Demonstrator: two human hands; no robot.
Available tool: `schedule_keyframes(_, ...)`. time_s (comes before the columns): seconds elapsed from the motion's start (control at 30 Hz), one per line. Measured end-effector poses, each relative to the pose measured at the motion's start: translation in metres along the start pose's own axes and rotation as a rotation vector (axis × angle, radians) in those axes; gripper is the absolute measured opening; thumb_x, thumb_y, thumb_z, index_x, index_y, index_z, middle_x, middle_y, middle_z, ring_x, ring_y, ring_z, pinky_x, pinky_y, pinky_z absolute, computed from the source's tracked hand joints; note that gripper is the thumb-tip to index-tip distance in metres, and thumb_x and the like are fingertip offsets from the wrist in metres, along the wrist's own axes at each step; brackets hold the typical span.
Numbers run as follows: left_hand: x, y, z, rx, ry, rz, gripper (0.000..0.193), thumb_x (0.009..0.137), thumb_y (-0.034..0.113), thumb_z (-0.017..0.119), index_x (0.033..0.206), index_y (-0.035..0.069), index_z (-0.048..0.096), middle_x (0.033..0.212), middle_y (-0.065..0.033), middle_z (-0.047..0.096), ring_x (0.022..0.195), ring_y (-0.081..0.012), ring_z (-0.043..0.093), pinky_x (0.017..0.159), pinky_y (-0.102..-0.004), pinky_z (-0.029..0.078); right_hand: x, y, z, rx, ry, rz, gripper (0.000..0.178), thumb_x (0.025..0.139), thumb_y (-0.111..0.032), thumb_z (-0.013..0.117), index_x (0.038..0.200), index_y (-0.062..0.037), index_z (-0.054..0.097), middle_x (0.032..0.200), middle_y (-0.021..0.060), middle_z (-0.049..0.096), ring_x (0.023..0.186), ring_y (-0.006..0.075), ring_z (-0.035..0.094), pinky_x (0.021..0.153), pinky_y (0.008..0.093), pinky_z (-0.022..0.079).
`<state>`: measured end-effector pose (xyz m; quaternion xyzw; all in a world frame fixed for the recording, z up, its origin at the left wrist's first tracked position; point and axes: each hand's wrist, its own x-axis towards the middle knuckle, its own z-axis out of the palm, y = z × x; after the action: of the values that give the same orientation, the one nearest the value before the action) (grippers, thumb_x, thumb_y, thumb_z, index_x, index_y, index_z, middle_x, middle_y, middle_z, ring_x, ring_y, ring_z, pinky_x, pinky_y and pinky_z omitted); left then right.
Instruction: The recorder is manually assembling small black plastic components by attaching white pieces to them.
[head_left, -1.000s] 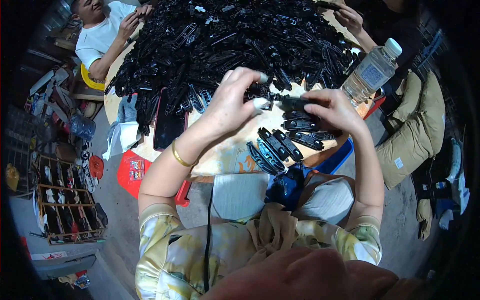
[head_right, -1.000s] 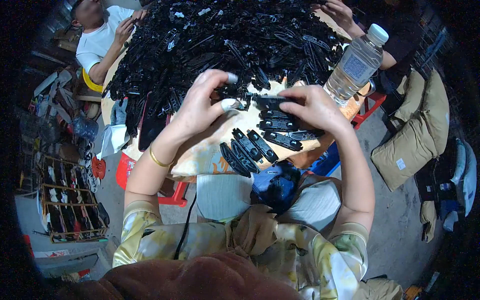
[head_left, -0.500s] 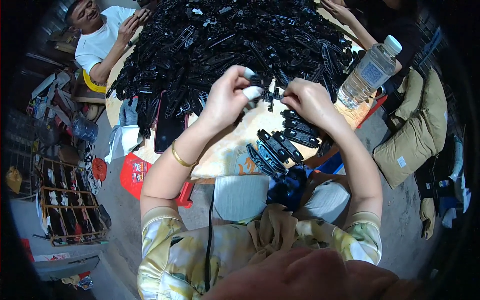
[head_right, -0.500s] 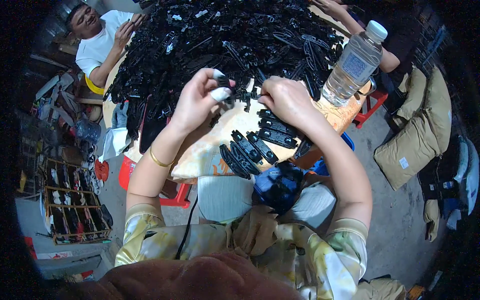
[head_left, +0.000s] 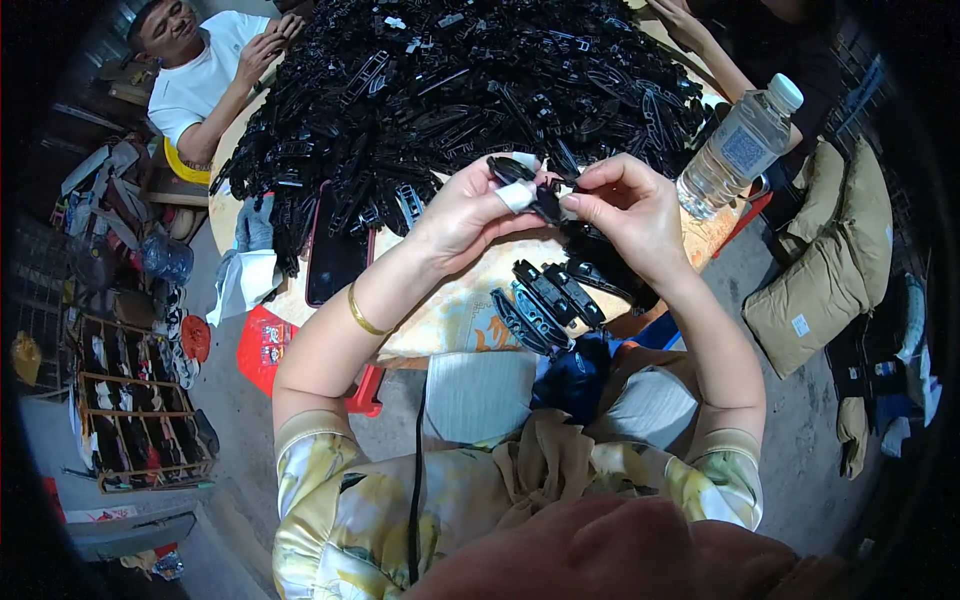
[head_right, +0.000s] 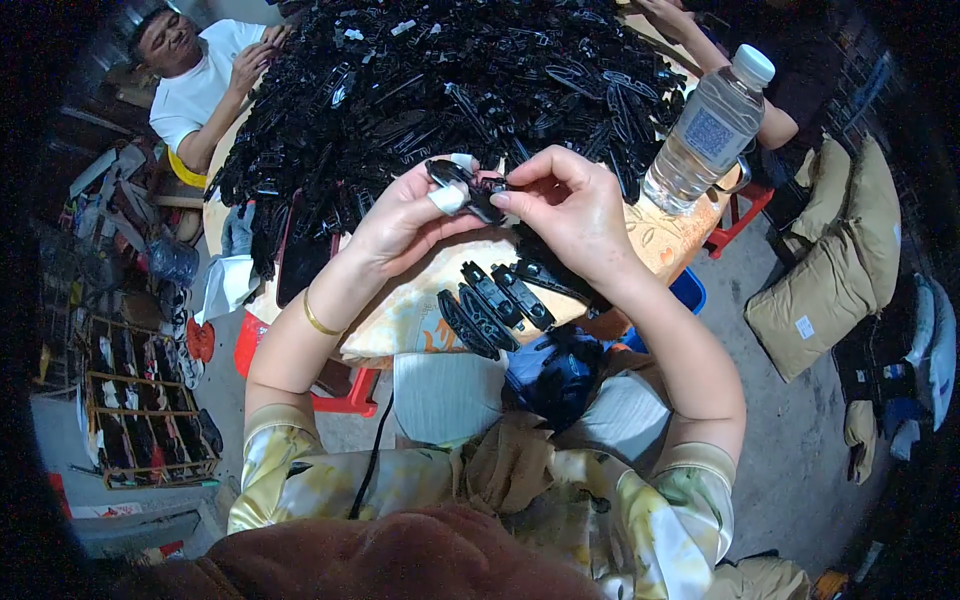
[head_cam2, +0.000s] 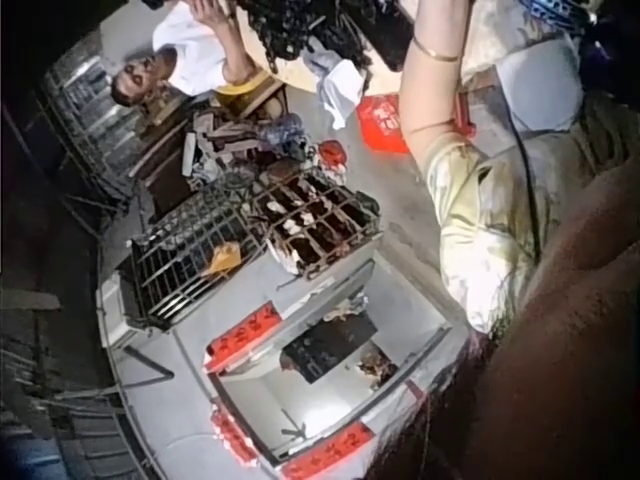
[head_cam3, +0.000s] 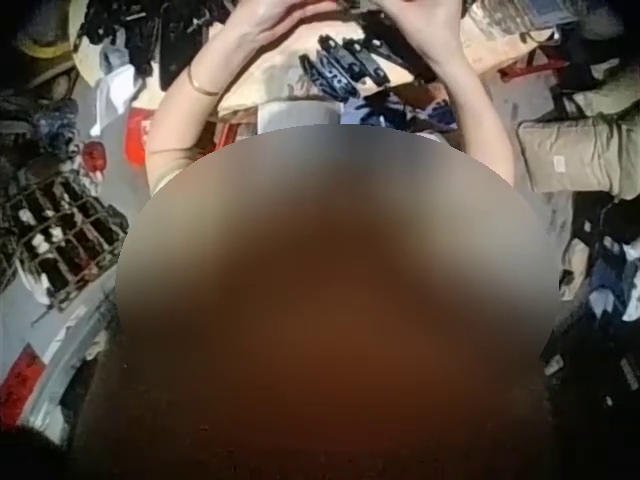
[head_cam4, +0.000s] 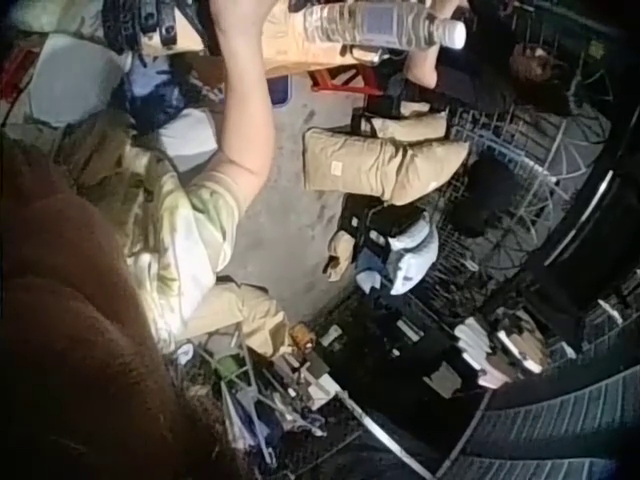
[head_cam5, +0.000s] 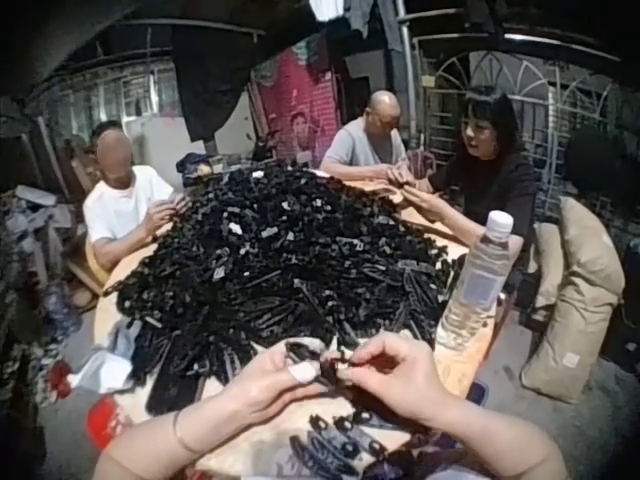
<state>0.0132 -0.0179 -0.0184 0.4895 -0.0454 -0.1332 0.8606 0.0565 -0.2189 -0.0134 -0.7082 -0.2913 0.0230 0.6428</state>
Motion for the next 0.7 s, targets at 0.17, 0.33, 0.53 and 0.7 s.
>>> schedule_keyframes(0.17,-0.0039,-0.0039,0.0042,-0.020,0.041,0.038,0.035,0.085,-0.003,0.060,0.118,0.000,0.049,0.106,-0.0098,0.059,0.093,-0.0189,0.064,0.088,-0.0319,0.054,-0.0016,0.0019,0.0048,-0.126,0.086,-0.236,0.013,0.075,0.003,0.072,0.085,0.0010,0.064,0.093,0.0087,0.065,0.079,0.0137,0.063,0.072,0.0255,0.052)
schedule_keyframes(0.33,-0.0031,-0.0082,0.0060,0.081,0.089,0.052,0.035,0.085,-0.005,0.059,0.119,0.000,0.051,0.104,-0.0127,0.064,0.090,-0.0189,0.066,0.085,-0.0299,0.056,-0.0018,0.0019,0.0036,-0.486,0.102,-0.704,0.017,0.069,0.004,0.071,0.085,-0.0008,0.066,0.085,0.0116,0.067,0.075,0.0237,0.064,0.067,0.0307,0.050)
schedule_keyframes(0.53,-0.0029,-0.0076,0.0080,0.123,0.080,0.048,0.035,0.084,-0.004,0.061,0.117,0.001,0.053,0.103,-0.0101,0.064,0.088,-0.0154,0.065,0.081,-0.0264,0.056,-0.0018,0.0017,0.0036,-0.575,0.062,-0.792,0.022,0.067,0.005,0.070,0.087,-0.0026,0.065,0.087,0.0111,0.066,0.074,0.0243,0.063,0.065,0.0313,0.049)
schedule_keyframes(0.7,-0.0042,-0.0076,0.0105,0.132,0.088,0.082,0.037,0.084,-0.003,0.061,0.120,0.000,0.050,0.103,-0.0115,0.064,0.088,-0.0164,0.065,0.082,-0.0279,0.056,-0.0034,-0.0013,0.0021,-0.671,0.021,-0.819,0.025,0.067,0.005,0.070,0.090,-0.0029,0.064,0.088,0.0109,0.065,0.075,0.0252,0.063,0.063,0.0320,0.049)
